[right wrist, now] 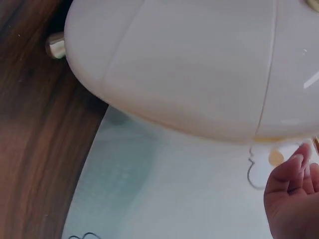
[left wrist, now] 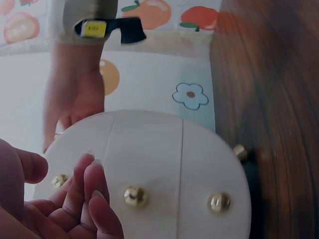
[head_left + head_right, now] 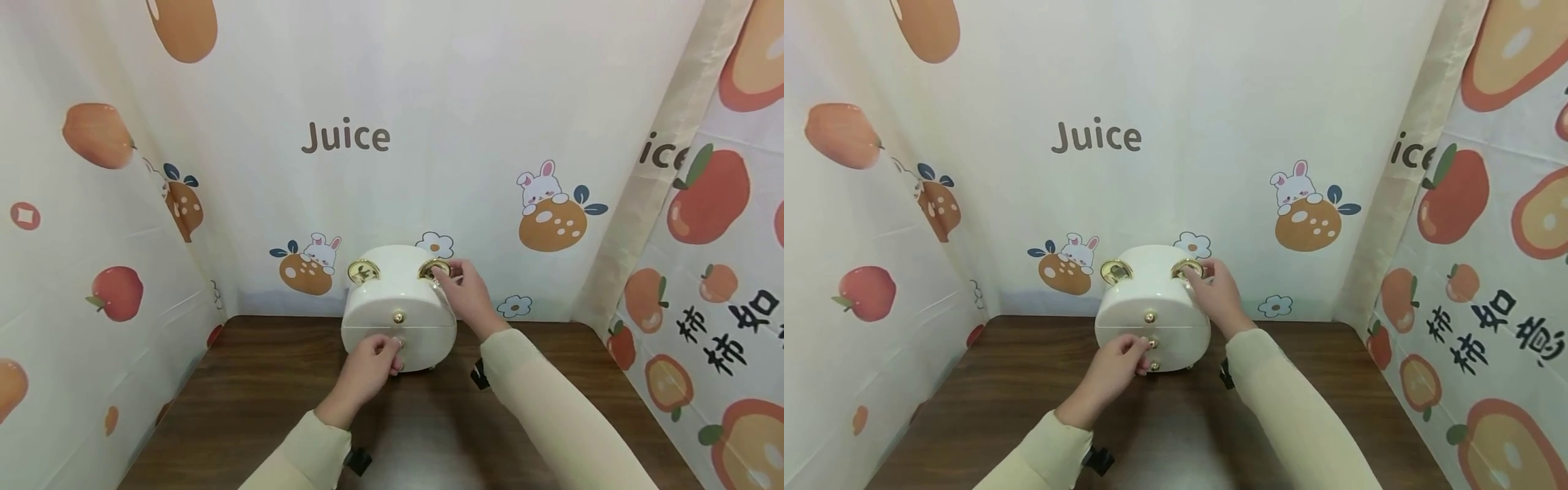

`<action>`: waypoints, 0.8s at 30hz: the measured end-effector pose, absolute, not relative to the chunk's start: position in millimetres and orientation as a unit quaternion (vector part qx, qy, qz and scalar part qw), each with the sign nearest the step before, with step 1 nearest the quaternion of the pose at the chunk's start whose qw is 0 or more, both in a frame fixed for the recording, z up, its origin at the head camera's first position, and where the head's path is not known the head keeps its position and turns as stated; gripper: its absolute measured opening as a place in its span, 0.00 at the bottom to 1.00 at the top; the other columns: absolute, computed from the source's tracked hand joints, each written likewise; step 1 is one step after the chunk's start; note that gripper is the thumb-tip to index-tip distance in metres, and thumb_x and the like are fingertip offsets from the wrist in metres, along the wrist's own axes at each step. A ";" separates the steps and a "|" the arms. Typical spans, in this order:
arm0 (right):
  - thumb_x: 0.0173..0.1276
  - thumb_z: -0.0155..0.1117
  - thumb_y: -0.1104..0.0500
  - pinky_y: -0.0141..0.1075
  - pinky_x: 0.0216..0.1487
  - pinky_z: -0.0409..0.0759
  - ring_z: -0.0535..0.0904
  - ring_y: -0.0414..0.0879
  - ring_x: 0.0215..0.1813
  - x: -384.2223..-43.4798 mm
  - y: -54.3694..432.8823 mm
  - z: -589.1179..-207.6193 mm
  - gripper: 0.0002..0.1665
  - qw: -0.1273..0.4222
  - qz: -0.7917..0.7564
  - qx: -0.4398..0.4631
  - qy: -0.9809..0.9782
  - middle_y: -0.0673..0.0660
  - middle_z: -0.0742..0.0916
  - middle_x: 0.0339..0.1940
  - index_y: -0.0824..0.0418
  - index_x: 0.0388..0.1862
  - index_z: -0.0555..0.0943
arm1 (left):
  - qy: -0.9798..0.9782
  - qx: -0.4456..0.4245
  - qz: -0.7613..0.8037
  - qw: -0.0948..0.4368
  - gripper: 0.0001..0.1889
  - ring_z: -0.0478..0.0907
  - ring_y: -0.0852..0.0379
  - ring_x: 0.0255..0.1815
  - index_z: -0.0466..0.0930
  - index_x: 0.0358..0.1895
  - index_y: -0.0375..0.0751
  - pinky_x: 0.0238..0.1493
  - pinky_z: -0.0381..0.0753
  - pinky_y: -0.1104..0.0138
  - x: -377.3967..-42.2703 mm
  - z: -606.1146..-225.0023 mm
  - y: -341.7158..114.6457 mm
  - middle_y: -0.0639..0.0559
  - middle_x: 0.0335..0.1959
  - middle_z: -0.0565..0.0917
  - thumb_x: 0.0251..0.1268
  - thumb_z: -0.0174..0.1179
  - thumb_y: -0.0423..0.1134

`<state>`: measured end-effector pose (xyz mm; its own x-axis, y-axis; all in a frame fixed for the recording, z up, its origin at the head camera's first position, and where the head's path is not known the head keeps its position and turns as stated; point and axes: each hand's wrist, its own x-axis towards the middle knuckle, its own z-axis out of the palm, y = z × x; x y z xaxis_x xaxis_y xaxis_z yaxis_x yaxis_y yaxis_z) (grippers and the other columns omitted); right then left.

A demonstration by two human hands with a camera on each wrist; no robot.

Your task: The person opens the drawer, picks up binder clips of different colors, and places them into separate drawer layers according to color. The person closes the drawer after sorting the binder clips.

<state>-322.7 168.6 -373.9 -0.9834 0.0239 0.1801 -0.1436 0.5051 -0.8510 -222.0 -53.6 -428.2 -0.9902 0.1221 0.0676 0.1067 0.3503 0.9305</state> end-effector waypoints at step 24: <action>0.76 0.66 0.49 0.47 0.45 0.81 0.79 0.45 0.42 -205.4 259.4 -380.1 0.13 0.159 0.279 0.140 -0.937 0.48 0.83 0.39 0.55 0.49 0.82 | 0.957 0.070 0.257 -0.110 0.14 0.78 0.55 0.36 0.83 0.50 0.44 0.40 0.80 0.56 -177.6 -376.5 -151.5 0.55 0.36 0.83 0.75 0.61 0.50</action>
